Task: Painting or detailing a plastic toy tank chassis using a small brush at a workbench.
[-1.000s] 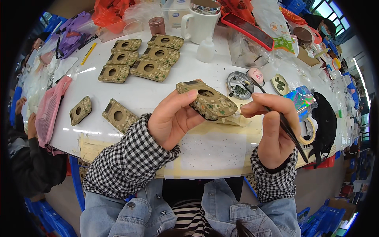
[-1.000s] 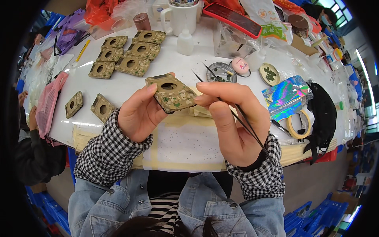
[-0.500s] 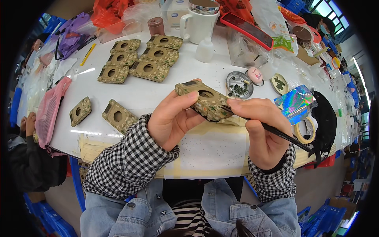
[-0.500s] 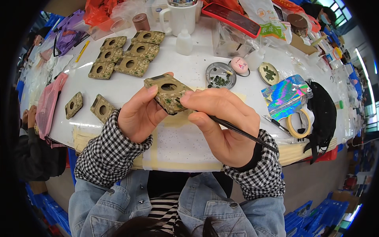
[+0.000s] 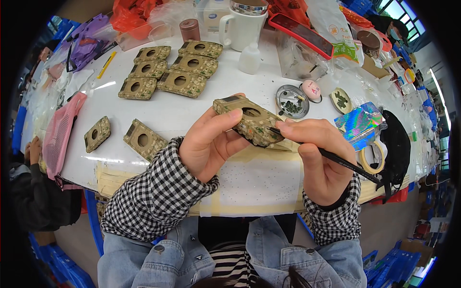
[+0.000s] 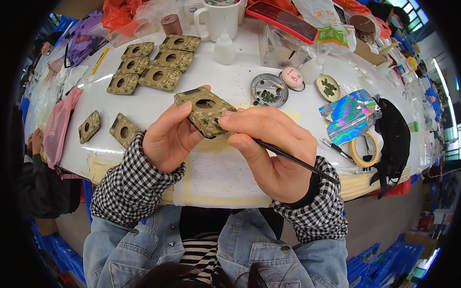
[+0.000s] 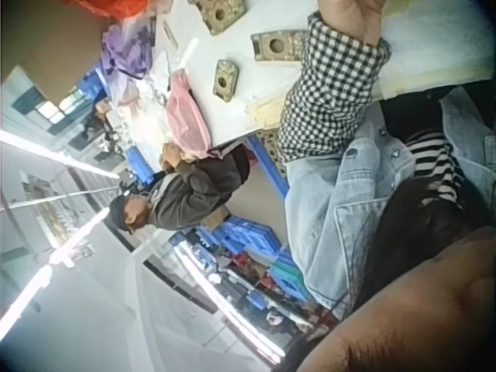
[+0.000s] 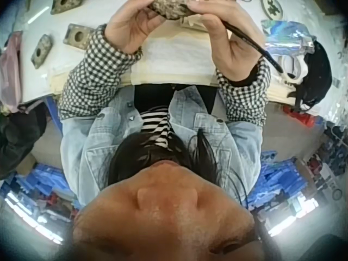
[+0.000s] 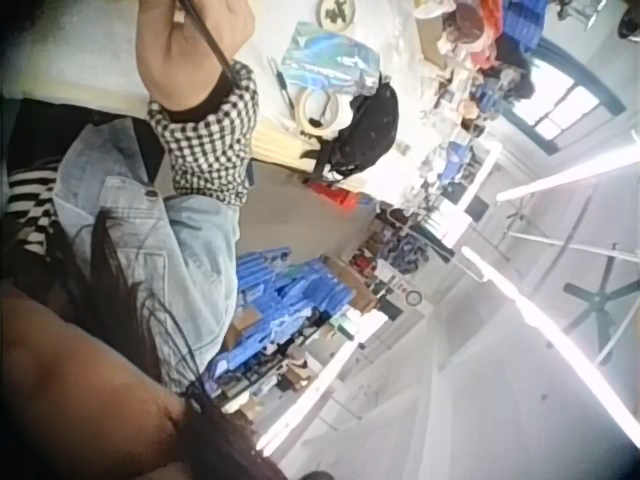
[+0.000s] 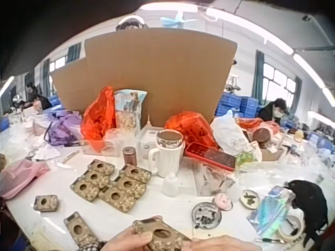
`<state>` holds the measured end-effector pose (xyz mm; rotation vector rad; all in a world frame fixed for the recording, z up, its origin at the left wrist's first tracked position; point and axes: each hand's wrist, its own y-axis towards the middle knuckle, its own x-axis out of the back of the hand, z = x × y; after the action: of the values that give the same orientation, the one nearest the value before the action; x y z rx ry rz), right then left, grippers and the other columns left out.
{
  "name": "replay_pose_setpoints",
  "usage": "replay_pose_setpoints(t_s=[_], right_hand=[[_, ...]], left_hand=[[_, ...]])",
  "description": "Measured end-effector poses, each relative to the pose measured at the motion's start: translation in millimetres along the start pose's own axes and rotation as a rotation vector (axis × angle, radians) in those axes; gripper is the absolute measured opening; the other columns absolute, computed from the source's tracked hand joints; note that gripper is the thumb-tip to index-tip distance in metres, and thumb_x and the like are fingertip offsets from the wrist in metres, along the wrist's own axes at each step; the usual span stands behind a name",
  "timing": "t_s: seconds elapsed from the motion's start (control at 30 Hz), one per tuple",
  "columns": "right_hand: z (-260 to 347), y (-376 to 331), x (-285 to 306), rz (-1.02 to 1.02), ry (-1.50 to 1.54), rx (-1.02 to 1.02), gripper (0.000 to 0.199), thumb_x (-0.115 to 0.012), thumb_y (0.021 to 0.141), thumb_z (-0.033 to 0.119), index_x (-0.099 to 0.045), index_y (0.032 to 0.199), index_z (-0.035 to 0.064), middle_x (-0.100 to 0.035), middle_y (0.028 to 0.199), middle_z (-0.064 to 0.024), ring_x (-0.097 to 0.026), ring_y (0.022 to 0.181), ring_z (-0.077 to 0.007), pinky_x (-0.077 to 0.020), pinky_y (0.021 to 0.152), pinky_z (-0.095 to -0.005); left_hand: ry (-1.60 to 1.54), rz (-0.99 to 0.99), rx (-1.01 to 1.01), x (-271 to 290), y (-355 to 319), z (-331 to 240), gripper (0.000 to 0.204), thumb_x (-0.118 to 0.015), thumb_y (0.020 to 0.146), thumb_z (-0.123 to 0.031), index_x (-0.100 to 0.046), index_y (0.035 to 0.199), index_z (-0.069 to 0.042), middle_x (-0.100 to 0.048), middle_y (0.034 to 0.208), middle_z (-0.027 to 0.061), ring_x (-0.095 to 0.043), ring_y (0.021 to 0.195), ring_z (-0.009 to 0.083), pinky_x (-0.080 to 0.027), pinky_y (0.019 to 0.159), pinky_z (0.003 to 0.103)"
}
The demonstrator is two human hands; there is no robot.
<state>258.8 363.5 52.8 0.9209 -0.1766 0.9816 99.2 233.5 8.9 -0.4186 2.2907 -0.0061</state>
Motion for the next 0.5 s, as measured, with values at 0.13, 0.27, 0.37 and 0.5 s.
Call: replay_pose_setpoints(t_s=[0.13,0.27,0.37,0.5], right_hand=[[-0.2,-0.1,-0.7,-0.010,0.013,0.000,0.016,-0.064,0.086,0.005,-0.064,0.099,-0.0034,-0.067,0.096,-0.0146,-0.064,0.089,-0.0269,-0.0496,0.080,-0.0335],[-0.6,-0.9,-0.7,-0.019,0.011,-0.005,0.016,-0.064,0.086,0.006,-0.064,0.099,-0.0037,-0.067,0.096,-0.0148,-0.064,0.089,-0.0270,-0.0496,0.080,-0.0338],[-1.4,-1.1,-0.8,-0.026,0.021,-0.005,0.017,-0.064,0.086,0.007,-0.064,0.099,-0.0037,-0.067,0.096,-0.0148,-0.064,0.089,-0.0271,-0.0495,0.080,-0.0340],[-2.1,-1.6,-1.1,-0.026,0.026,-0.003,0.017,-0.065,0.086,0.007,-0.065,0.099,-0.0034,-0.067,0.096,-0.0148,-0.064,0.089,-0.0270,-0.0494,0.080,-0.0338]], left_hand=[[-0.005,0.003,0.000,0.4,-0.4,0.1,0.048,-0.042,0.096,-0.019,-0.030,0.139,0.001,-0.051,0.126,0.0144,-0.052,0.118,0.0220,-0.043,0.103,0.035],[0.000,0.007,0.003,0.4,0.2,0.0,0.048,-0.042,0.096,-0.019,-0.030,0.138,0.000,-0.051,0.126,0.0142,-0.052,0.118,0.0219,-0.043,0.102,0.034],[0.005,0.005,-0.001,0.3,0.2,-0.1,0.048,-0.042,0.096,-0.019,-0.031,0.138,0.000,-0.051,0.126,0.0140,-0.053,0.118,0.0215,-0.044,0.102,0.034],[0.005,0.004,-0.001,1.0,-0.3,0.0,0.048,-0.043,0.096,-0.019,-0.031,0.138,0.001,-0.051,0.126,0.0141,-0.053,0.117,0.0211,-0.045,0.101,0.033]])
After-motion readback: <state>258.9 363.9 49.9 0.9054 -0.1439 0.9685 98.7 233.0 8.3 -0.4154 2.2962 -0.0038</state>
